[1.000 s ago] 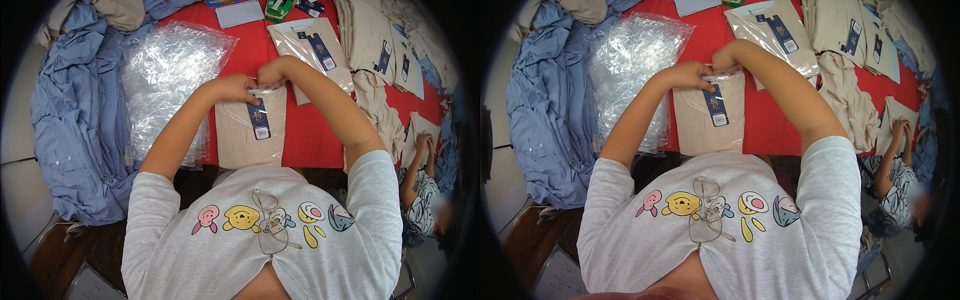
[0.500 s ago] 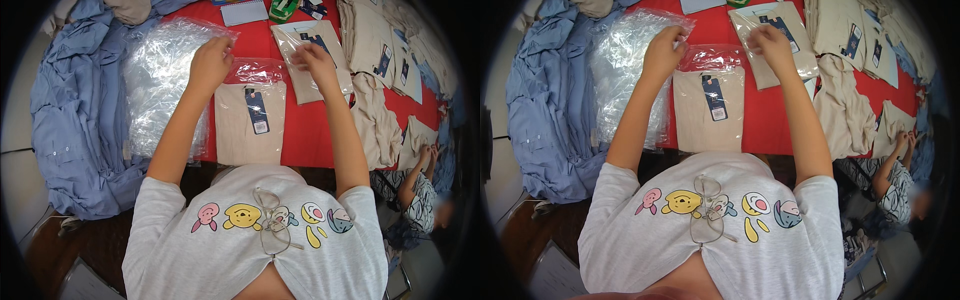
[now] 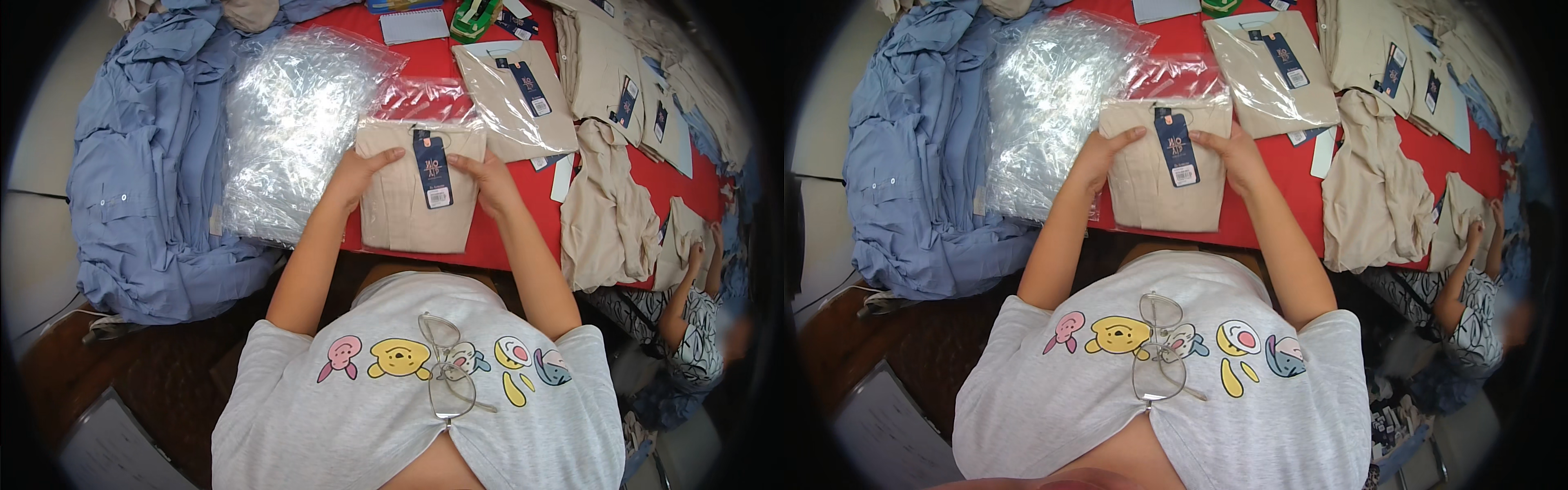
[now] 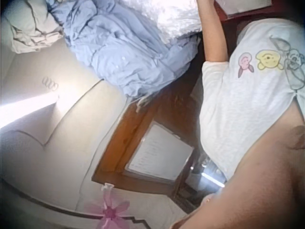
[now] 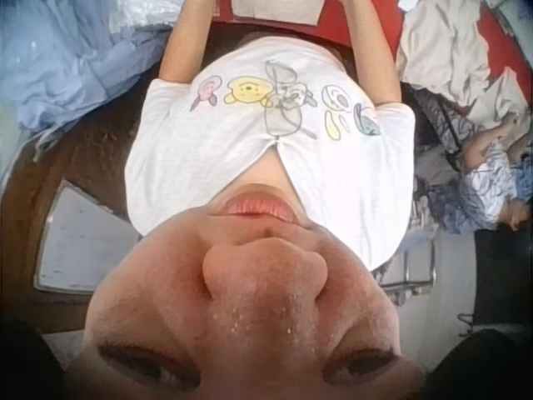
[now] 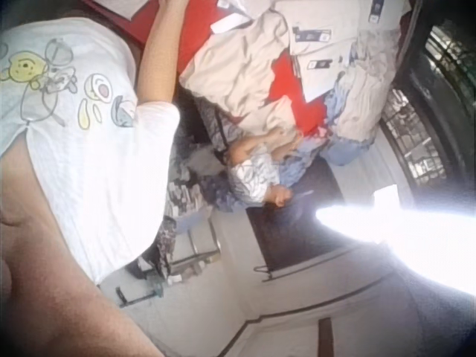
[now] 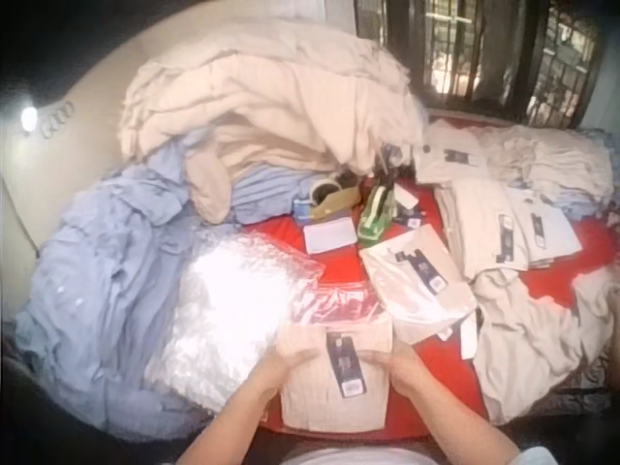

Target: The person folds and bags a light-colored shirt on a red table, then places the bagged shirt onto a pile of other packed items.

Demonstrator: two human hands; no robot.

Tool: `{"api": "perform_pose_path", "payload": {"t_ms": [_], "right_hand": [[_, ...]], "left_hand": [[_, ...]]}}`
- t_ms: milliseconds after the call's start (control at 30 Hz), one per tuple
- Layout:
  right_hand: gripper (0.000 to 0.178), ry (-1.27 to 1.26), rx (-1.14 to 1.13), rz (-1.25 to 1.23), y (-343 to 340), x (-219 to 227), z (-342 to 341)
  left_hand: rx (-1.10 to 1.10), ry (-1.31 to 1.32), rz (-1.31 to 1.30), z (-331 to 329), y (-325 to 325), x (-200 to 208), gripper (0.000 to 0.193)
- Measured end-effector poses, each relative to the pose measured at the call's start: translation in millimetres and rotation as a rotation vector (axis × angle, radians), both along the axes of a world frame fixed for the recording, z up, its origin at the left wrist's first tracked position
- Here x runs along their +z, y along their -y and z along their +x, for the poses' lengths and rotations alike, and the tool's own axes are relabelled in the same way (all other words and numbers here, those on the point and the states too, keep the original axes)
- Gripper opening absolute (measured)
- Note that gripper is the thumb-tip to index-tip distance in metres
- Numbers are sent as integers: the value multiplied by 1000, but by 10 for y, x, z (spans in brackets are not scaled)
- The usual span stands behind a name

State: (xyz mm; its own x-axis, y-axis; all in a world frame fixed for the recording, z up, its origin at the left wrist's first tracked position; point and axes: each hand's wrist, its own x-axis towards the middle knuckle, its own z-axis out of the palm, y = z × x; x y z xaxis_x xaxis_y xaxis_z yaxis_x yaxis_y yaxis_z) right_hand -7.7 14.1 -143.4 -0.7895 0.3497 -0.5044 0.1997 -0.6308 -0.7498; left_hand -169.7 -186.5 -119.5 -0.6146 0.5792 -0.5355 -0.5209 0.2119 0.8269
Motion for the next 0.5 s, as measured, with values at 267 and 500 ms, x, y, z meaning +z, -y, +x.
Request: {"api": "perform_pose_path", "payload": {"t_ms": [267,500], "right_hand": [[22,-405,207,988,-199,1312,363],[21,-320,460,1759,187,-34,1073]], "left_hand": [[-203,-1242,316,172,298,1121,29],[-573,-1719,-196,510,1108,-89,23]]}}
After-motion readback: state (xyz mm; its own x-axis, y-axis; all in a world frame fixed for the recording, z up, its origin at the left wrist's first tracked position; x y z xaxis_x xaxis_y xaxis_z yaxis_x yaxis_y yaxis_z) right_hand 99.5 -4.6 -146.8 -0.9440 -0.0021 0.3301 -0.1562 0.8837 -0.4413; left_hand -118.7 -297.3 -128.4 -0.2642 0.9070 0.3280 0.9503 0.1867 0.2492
